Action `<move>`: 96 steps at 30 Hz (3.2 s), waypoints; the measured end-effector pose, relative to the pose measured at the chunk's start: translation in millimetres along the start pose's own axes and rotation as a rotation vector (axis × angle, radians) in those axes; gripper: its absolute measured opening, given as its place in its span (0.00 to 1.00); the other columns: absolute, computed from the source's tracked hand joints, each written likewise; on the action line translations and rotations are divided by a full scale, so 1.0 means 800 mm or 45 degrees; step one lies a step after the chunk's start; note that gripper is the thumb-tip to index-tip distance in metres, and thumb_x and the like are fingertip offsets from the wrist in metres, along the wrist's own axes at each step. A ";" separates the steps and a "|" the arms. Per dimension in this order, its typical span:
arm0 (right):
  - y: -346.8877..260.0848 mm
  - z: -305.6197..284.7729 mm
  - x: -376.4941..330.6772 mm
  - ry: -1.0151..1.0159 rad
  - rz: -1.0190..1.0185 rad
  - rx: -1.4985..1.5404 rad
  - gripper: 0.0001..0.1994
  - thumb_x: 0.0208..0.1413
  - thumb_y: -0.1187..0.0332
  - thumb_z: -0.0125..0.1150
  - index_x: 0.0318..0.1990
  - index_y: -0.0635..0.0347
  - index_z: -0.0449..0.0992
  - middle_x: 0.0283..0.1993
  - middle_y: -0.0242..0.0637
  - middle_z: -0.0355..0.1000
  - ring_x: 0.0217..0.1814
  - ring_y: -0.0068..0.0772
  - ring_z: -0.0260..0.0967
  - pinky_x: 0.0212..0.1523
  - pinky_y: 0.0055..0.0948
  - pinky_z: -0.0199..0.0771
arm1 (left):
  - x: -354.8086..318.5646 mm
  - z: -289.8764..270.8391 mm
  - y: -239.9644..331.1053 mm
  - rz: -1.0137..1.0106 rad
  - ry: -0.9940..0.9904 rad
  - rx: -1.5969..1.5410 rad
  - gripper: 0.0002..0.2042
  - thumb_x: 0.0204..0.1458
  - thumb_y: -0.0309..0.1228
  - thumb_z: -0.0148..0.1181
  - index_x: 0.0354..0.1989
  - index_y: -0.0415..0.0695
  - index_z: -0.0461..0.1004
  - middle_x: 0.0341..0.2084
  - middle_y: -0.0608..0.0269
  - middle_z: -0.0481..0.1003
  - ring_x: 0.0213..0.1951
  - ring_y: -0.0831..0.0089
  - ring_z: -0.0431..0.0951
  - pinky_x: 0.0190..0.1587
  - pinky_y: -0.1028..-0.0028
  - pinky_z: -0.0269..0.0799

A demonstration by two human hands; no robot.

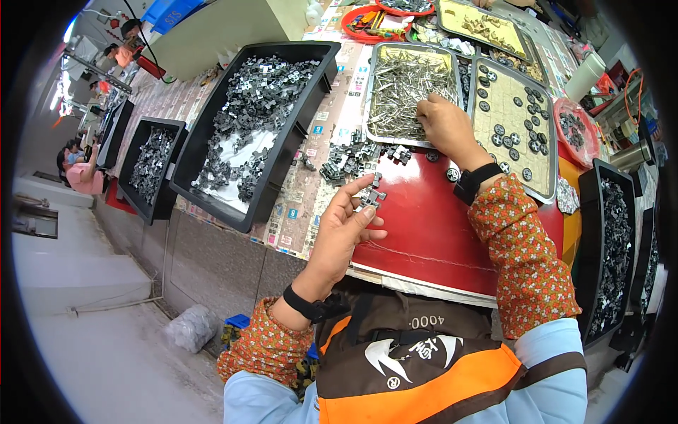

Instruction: The person is assembling small electronic or mechanical components using a hammer and pins.

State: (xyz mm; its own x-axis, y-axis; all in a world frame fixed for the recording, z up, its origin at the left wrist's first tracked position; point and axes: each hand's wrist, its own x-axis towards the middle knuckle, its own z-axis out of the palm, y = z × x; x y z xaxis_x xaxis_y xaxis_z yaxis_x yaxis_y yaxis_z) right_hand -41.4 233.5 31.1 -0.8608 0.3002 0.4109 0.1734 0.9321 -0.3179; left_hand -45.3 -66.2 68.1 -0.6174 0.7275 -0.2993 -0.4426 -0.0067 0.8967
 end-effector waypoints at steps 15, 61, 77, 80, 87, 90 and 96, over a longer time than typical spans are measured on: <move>-0.080 -0.098 -0.093 -0.145 0.468 1.118 0.06 0.64 0.71 0.59 0.37 0.65 0.74 0.29 0.27 0.69 0.33 0.16 0.62 0.34 0.23 0.65 | 0.009 0.004 -0.014 -0.014 -0.046 -0.410 0.20 0.66 0.27 0.58 0.65 0.40 0.65 0.43 0.64 0.77 0.41 0.75 0.82 0.43 0.75 0.86; -0.174 -0.092 -0.221 0.191 0.867 1.650 0.04 0.68 0.72 0.58 0.39 0.61 0.72 0.30 0.23 0.70 0.26 0.09 0.64 0.25 0.15 0.64 | -0.022 0.060 -0.050 0.346 0.099 -0.079 0.18 0.61 0.21 0.63 0.56 0.39 0.65 0.39 0.58 0.77 0.35 0.76 0.82 0.37 0.78 0.83; -0.167 -0.111 -0.238 -0.033 1.305 2.187 0.06 0.68 0.69 0.58 0.39 0.61 0.73 0.30 0.28 0.70 0.23 0.13 0.67 0.20 0.17 0.67 | -0.030 0.060 -0.061 0.507 -0.028 0.068 0.17 0.62 0.19 0.61 0.56 0.40 0.64 0.42 0.58 0.76 0.38 0.76 0.81 0.39 0.76 0.83; -0.171 -0.116 -0.242 0.046 1.109 1.807 0.05 0.67 0.72 0.58 0.38 0.62 0.72 0.30 0.29 0.70 0.23 0.15 0.67 0.22 0.18 0.66 | -0.027 0.062 -0.059 0.427 -0.078 0.025 0.17 0.62 0.19 0.61 0.56 0.41 0.64 0.40 0.59 0.76 0.38 0.76 0.81 0.39 0.77 0.83; -0.162 -0.117 -0.244 0.265 0.496 1.126 0.04 0.59 0.80 0.60 0.35 0.65 0.72 0.29 0.35 0.68 0.25 0.25 0.67 0.25 0.26 0.64 | -0.027 0.059 -0.075 0.262 -0.151 -0.147 0.18 0.62 0.21 0.61 0.57 0.44 0.64 0.42 0.57 0.76 0.36 0.75 0.83 0.34 0.77 0.84; -0.153 -0.119 -0.238 0.288 0.268 0.906 0.05 0.55 0.83 0.61 0.36 0.65 0.72 0.30 0.39 0.68 0.25 0.30 0.67 0.25 0.29 0.63 | -0.027 0.059 -0.072 0.225 -0.136 -0.167 0.18 0.63 0.22 0.61 0.58 0.45 0.64 0.41 0.58 0.77 0.36 0.74 0.84 0.35 0.78 0.84; -0.143 -0.115 -0.240 0.262 0.304 0.891 0.08 0.51 0.84 0.62 0.37 0.65 0.74 0.32 0.41 0.68 0.26 0.39 0.69 0.24 0.34 0.66 | -0.023 0.066 -0.053 0.022 -0.074 -0.250 0.16 0.64 0.25 0.60 0.58 0.44 0.66 0.41 0.59 0.79 0.37 0.73 0.84 0.36 0.79 0.84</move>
State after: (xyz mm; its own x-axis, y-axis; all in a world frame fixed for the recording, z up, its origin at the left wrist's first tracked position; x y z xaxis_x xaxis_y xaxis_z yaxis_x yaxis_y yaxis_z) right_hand 148.6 88.2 67.2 -0.7195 0.5729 0.3925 -0.0591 0.5126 -0.8566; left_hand 19.3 -43.0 52.6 -0.5901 0.7644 -0.2599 -0.5540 -0.1492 0.8191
